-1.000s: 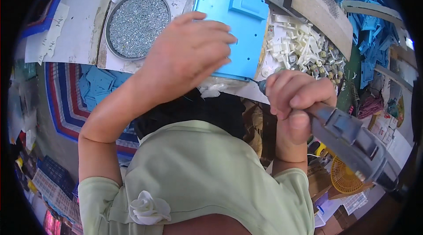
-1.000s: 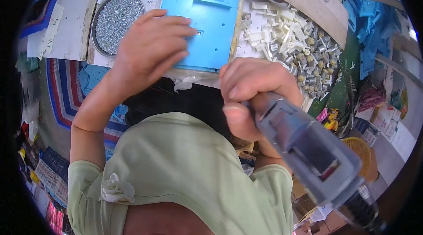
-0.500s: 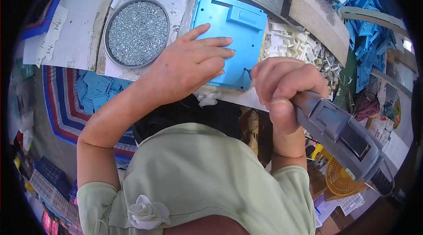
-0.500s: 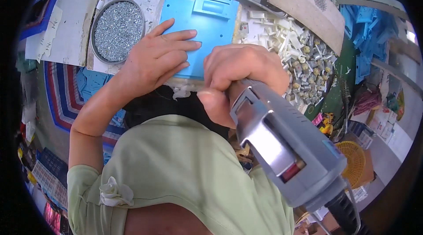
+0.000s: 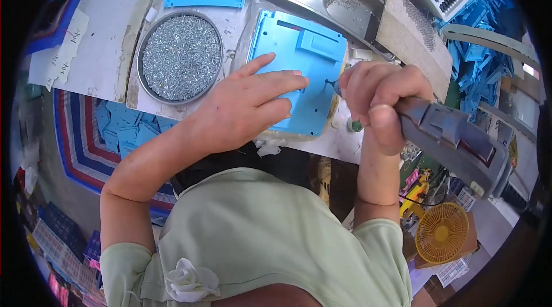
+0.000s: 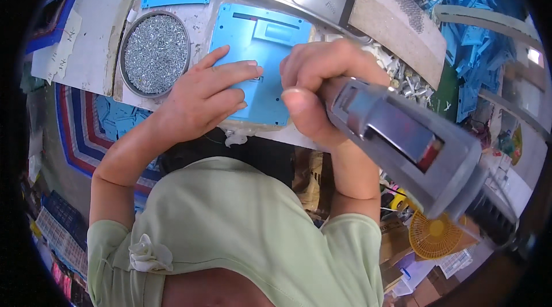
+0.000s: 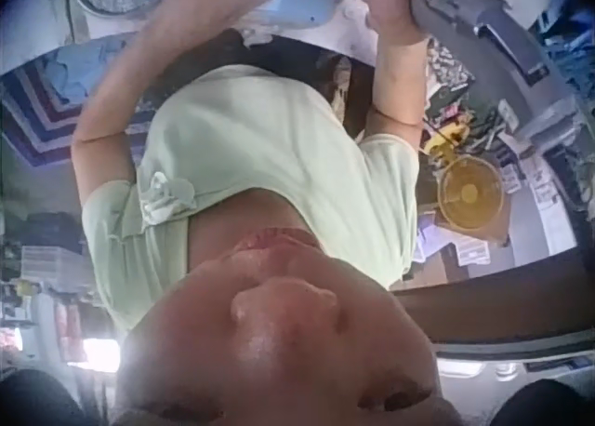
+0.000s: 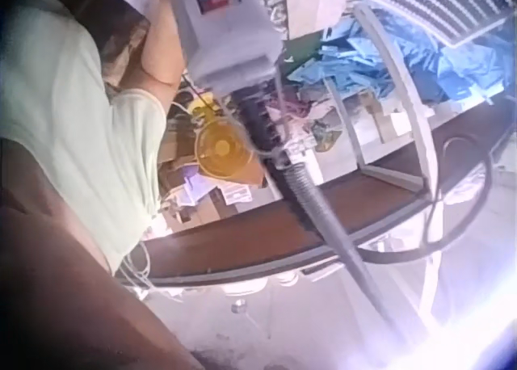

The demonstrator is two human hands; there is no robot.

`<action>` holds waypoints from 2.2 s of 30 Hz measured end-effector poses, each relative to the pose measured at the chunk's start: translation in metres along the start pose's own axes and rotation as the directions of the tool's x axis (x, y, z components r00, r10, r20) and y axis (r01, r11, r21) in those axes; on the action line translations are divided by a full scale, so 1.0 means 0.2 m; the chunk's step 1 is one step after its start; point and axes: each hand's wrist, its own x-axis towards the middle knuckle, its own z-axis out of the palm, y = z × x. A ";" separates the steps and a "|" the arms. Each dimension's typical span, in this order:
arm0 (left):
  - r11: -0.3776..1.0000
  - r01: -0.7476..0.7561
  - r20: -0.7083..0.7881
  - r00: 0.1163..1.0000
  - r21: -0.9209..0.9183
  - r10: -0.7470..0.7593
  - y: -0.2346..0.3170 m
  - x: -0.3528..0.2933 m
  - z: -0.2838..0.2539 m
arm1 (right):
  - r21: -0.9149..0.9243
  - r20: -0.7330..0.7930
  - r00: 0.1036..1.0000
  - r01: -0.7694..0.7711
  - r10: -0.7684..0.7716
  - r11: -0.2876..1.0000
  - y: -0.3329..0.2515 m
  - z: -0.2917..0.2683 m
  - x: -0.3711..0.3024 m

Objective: Assemble and solder components into a blue electronic plastic housing using a soldering iron and an electric screwdriver.

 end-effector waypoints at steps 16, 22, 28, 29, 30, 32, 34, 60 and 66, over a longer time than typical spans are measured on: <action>0.994 0.073 -0.060 0.995 -0.079 -0.078 0.00 0.00 0.03 | 0.043 0.048 0.998 -0.050 0.048 0.998 0.16 -0.22 0.30; 0.975 0.100 -0.235 0.961 -0.197 -0.146 0.01 -0.01 0.04 | 0.228 -0.006 0.998 0.060 -0.061 0.972 -0.17 -0.05 0.23; 0.981 0.067 -0.325 0.937 -0.183 -0.124 0.03 -0.05 0.02 | 0.352 0.157 0.980 0.061 -0.123 0.934 -0.18 0.15 0.17; 0.978 0.069 -0.333 0.933 -0.197 -0.134 0.03 -0.05 0.01 | 0.349 0.154 0.980 0.065 -0.125 0.935 -0.17 0.17 0.17; 0.974 0.069 -0.334 0.932 -0.217 -0.141 0.04 -0.05 0.01 | 0.347 0.147 0.981 0.068 -0.126 0.935 -0.17 0.18 0.17; 0.964 0.071 -0.336 0.929 -0.255 -0.157 0.04 -0.06 0.01 | 0.343 0.124 0.983 0.082 -0.132 0.936 -0.17 0.20 0.17; 0.959 0.066 -0.349 0.923 -0.275 -0.164 0.04 -0.08 0.02 | 0.343 0.129 0.983 0.078 -0.129 0.936 -0.17 0.21 0.18; 0.994 0.108 -0.324 0.941 0.001 -0.102 0.01 -0.13 0.00 | 0.167 0.022 0.991 0.123 -0.128 0.978 0.13 0.14 0.44; 0.985 0.153 -0.338 0.934 0.086 -0.115 0.01 -0.14 0.07 | 0.118 -0.019 0.996 0.084 -0.082 0.989 0.29 0.11 0.52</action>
